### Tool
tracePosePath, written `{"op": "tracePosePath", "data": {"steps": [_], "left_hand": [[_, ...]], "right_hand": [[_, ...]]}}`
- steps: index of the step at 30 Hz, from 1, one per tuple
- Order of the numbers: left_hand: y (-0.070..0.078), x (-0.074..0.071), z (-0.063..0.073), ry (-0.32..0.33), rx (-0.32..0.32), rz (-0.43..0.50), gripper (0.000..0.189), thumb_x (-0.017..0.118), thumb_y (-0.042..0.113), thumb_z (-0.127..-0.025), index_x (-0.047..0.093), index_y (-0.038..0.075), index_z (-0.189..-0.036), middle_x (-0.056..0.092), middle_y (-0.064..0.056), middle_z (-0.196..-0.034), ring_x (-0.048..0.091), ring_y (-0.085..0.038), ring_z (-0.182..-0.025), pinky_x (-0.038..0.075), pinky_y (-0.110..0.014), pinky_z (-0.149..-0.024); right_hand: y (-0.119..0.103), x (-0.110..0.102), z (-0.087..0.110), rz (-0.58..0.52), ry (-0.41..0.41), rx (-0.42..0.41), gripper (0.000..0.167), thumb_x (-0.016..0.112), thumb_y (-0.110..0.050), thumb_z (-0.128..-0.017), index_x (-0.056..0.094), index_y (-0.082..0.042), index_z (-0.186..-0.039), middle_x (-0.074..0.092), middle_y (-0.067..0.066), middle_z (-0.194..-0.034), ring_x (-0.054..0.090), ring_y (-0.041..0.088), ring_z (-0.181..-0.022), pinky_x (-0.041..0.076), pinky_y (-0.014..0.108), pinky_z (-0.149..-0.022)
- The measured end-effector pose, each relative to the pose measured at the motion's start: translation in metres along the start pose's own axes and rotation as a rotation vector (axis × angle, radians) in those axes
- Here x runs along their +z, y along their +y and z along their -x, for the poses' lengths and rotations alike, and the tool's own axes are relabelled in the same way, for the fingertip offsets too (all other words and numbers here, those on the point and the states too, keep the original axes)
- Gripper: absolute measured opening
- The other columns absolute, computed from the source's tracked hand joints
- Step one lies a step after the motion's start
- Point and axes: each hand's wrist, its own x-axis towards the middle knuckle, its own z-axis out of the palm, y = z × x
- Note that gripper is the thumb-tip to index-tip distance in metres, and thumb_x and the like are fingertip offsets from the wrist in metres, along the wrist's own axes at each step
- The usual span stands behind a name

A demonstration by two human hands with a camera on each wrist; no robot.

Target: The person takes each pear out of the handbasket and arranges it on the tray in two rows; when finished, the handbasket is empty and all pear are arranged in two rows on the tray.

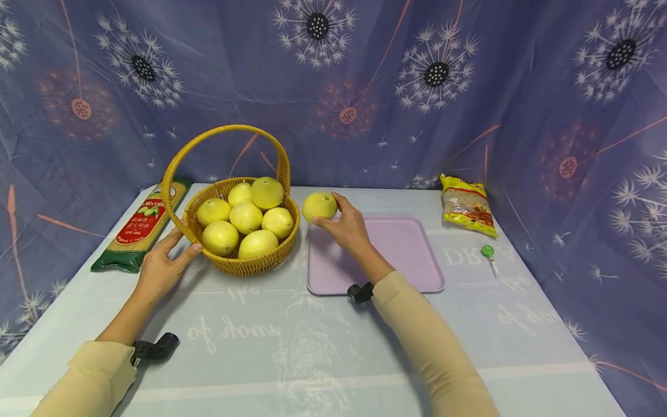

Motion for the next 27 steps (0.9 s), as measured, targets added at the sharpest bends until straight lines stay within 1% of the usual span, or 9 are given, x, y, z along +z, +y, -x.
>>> {"op": "tracePosePath", "data": {"steps": [8, 15, 27], "left_hand": [[0.000, 0.000, 0.000, 0.008, 0.005, 0.005, 0.074, 0.062, 0.047, -0.087, 0.032, 0.021, -0.148, 0.032, -0.013, -0.153, 0.027, -0.041, -0.141, 0.021, -0.066, -0.108], [0.000, 0.000, 0.001, -0.001, -0.007, 0.002, 0.074, 0.061, 0.049, -0.087, 0.030, 0.022, -0.149, 0.030, -0.013, -0.154, 0.025, -0.041, -0.142, 0.021, -0.067, -0.108], [-0.001, 0.000, 0.000, 0.002, 0.000, 0.001, 0.074, 0.061, 0.049, -0.087, 0.030, 0.023, -0.149, 0.031, -0.013, -0.154, 0.026, -0.041, -0.141, 0.021, -0.066, -0.108]], "right_hand": [[0.009, 0.001, -0.008, 0.108, -0.057, 0.069, 0.083, 0.075, -0.042, -0.077, 0.038, -0.011, -0.144, 0.052, 0.016, -0.139, 0.046, 0.031, -0.132, 0.038, 0.047, -0.109], [0.013, 0.001, -0.014, 0.159, -0.080, 0.109, 0.083, 0.075, -0.043, -0.077, 0.038, -0.010, -0.144, 0.050, 0.016, -0.141, 0.045, 0.032, -0.132, 0.038, 0.046, -0.109], [0.020, 0.005, -0.022, 0.226, -0.118, 0.125, 0.083, 0.074, -0.043, -0.078, 0.038, -0.006, -0.143, 0.052, 0.014, -0.139, 0.051, 0.030, -0.123, 0.042, 0.044, -0.104]]}}
